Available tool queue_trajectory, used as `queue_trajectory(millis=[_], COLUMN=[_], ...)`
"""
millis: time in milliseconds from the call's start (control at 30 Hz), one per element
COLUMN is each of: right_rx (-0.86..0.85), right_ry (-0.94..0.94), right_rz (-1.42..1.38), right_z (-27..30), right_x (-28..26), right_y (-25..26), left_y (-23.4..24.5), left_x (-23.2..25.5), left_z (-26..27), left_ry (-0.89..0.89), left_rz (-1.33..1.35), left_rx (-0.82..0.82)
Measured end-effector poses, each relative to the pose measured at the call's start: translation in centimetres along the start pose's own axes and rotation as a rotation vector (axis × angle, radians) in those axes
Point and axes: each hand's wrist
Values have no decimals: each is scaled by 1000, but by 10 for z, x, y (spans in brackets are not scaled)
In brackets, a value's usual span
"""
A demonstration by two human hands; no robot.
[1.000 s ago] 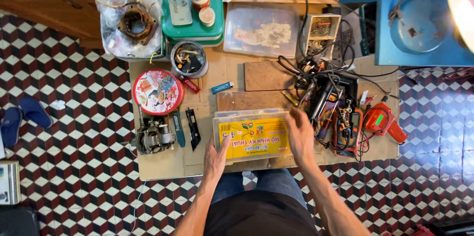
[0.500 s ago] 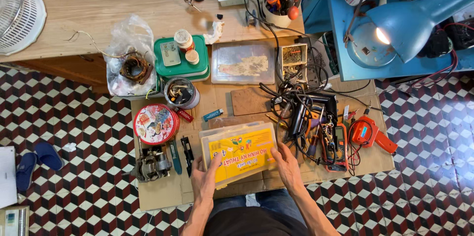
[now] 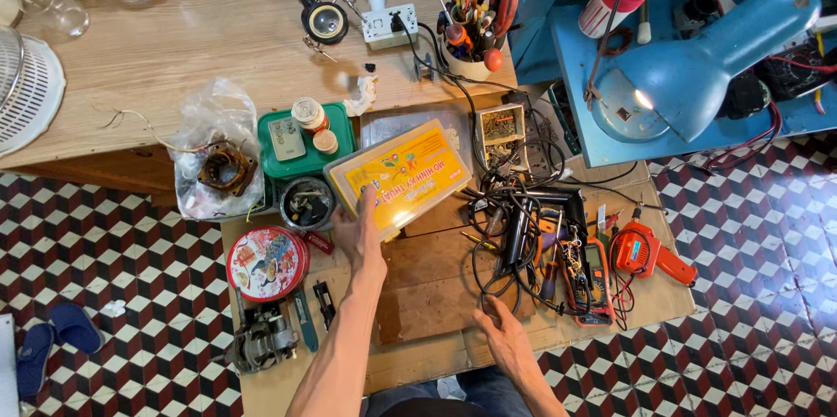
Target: The person organizes tools and components on a cluttered workbench, then uses a multimeter to test a small electronic component. They move a plastic box, pick up probes, and connect them to the component while observing the multimeter display.
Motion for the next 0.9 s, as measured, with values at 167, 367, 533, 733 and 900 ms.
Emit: queue_trajectory(millis=[167, 367, 533, 733, 900], right_rx=[54, 39, 68, 24, 8], right_ry=[-41, -189, -239, -235, -55], right_rz=[-28, -17, -35, 58, 115], right_z=[6, 2, 11, 18, 21], right_x=[24, 17, -7, -16, -3], right_y=[-2, -1, 6, 6, 1], left_y=[-22, -44, -43, -31, -24], left_x=[-10, -7, -4, -43, -63], left_z=[-40, -78, -108, -145, -161], left_ry=[104, 136, 189, 61, -13], left_rz=[-119, -143, -164, -295, -126], left_rx=[-81, -257, -292, -214, -314])
Point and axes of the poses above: each hand's wrist, its own z-axis away from the middle knuckle, its own y-axis out of the back of the hand, x = y × z, and after that the axes turned 9 degrees about -x, right-handed
